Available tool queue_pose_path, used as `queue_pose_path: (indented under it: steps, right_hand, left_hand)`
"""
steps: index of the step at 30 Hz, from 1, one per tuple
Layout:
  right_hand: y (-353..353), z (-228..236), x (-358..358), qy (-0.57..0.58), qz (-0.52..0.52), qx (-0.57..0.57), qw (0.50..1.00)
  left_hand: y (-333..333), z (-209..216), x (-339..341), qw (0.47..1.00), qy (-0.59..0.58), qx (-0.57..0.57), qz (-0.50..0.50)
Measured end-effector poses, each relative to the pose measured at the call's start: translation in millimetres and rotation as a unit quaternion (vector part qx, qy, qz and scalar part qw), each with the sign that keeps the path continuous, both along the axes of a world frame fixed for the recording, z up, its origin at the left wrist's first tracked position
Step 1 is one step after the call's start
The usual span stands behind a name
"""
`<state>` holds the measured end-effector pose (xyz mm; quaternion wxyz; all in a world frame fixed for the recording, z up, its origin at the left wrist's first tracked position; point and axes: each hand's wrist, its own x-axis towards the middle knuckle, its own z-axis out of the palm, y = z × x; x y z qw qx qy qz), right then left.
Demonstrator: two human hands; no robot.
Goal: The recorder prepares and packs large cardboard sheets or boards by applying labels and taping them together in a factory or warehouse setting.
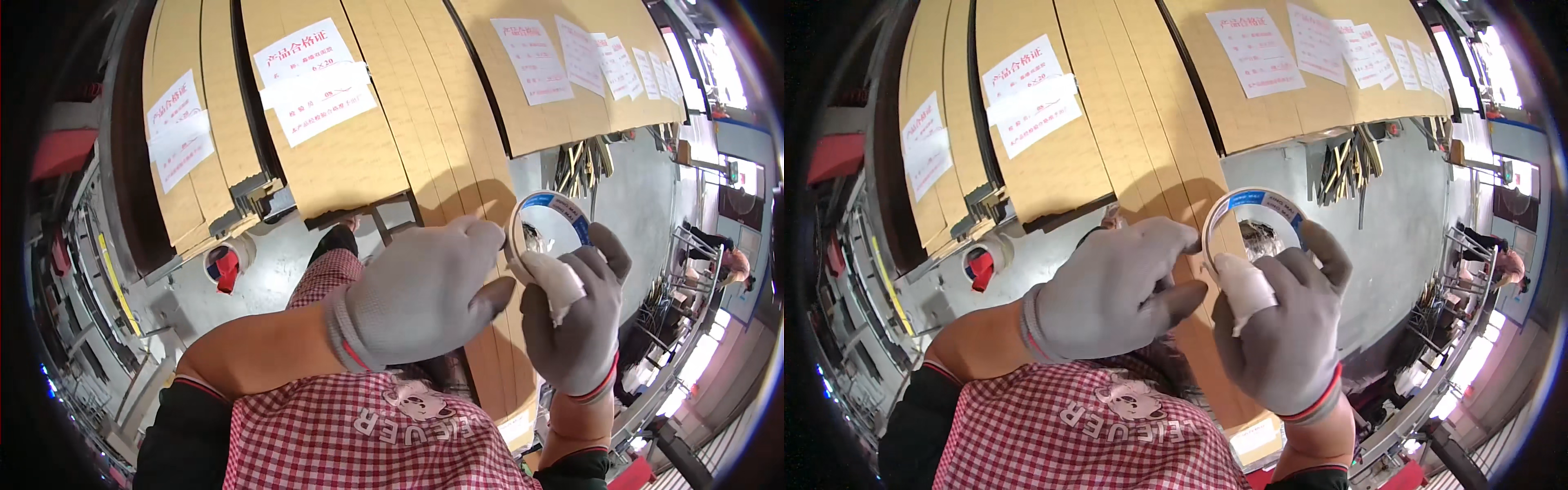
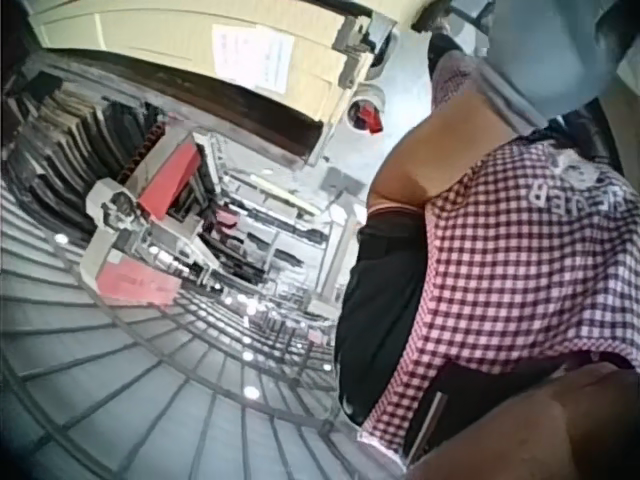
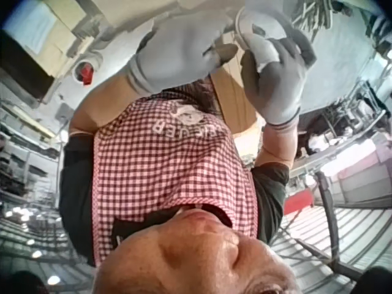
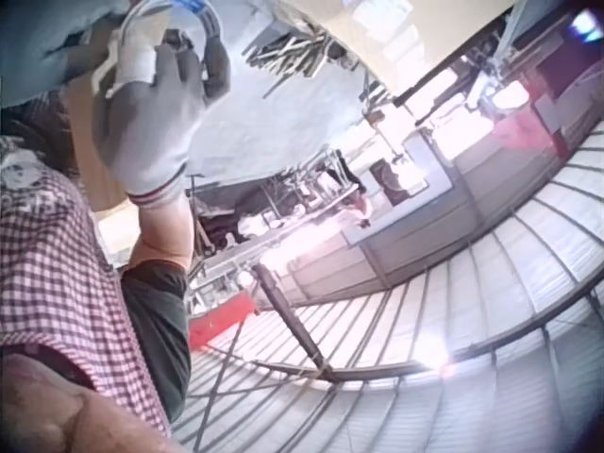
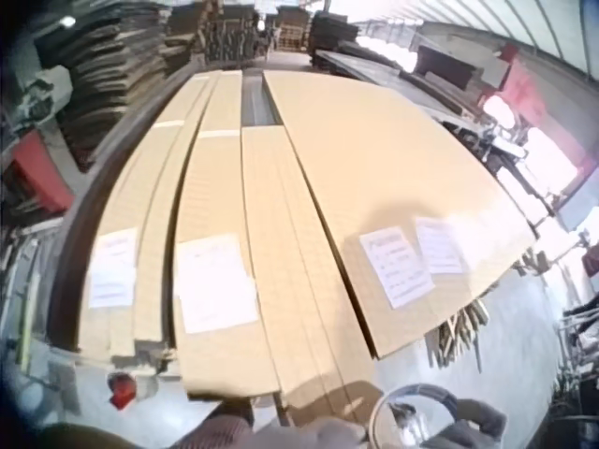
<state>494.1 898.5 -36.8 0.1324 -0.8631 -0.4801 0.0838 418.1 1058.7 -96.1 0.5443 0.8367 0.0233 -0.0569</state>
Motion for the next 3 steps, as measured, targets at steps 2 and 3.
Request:
queue_pose_path:
  steps: [2,3]
  right_hand:
    - [-3,2,-14,-0.022,0.000,-0.022,1.000]
    - [-5,3,-22,-0.050,0.001,-0.031,0.998]
  left_hand:
    - [-4,-2,-3,0.998,-0.039,0.040,-0.036]
    - [-6,-5,-7,0.992,-0.072,0.078,-0.067]
